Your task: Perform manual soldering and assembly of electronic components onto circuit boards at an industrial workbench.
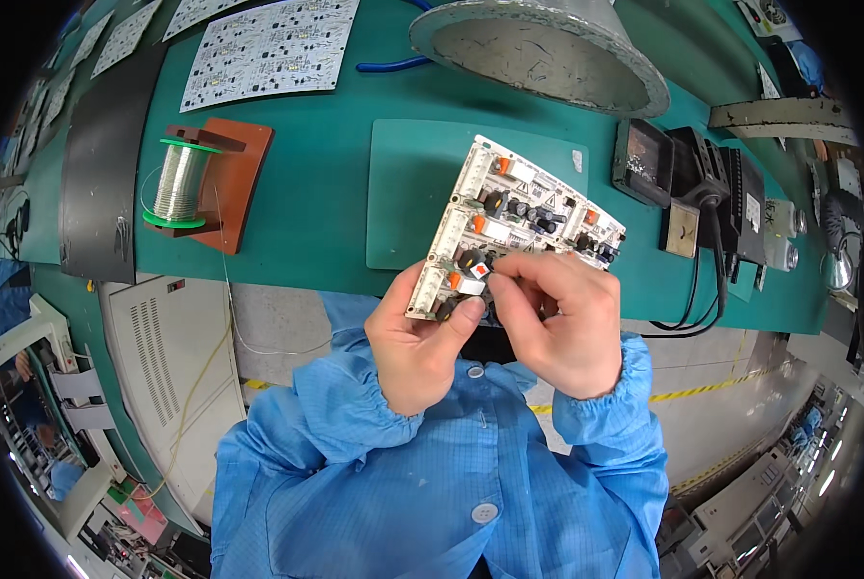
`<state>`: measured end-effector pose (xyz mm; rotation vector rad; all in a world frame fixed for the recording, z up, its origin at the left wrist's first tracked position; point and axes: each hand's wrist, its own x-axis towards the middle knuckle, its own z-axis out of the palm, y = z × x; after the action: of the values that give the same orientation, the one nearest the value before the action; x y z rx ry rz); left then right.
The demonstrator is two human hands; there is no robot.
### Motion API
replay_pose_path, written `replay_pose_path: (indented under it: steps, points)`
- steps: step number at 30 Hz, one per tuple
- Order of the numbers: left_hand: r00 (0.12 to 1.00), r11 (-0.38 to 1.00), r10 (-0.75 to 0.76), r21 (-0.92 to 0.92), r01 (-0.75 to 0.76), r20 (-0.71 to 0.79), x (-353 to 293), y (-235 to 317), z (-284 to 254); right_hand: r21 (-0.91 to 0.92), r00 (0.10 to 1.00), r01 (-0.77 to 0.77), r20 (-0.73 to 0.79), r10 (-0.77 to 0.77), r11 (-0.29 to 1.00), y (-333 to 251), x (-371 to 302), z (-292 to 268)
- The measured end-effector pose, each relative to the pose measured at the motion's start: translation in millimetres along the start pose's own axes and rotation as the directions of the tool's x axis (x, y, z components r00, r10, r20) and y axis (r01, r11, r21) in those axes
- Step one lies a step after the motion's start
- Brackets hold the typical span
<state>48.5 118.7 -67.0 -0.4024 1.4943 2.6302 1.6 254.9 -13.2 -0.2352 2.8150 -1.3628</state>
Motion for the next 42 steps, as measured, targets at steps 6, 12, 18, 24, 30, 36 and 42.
replay_pose_path:
  steps: [6,12,18,24,30,36,42]
  points:
    - [0.999,0.998,0.05,0.029,-0.05,0.011,2,1,4,0.142,0.974,-0.201,0.133,0.183,0.969,-4,2,-5]
    - [0.996,0.996,0.079,0.025,-0.08,0.031,2,-1,5,0.192,0.955,-0.277,0.161,0.248,0.941,-4,3,-5]
    - [0.993,0.994,0.11,0.025,-0.111,0.042,4,-1,9,0.19,0.963,-0.262,0.106,0.246,0.946,0,5,-2]
    - [0.999,0.997,0.027,0.08,-0.025,-0.02,7,0,7,0.284,0.945,-0.316,0.183,0.273,0.905,-1,4,-7]
    - [0.992,0.998,-0.061,0.02,0.063,-0.112,12,-2,-9,0.274,0.882,-0.382,-0.178,0.437,0.882,74,13,-73]
    - [0.992,0.997,-0.07,-0.019,0.069,-0.109,14,-4,-13,0.054,0.879,-0.42,-0.226,0.421,0.906,125,42,-73]
    - [0.995,0.998,-0.042,-0.048,0.037,-0.092,14,0,-11,-0.068,0.894,-0.371,-0.294,0.337,0.926,135,46,-66]
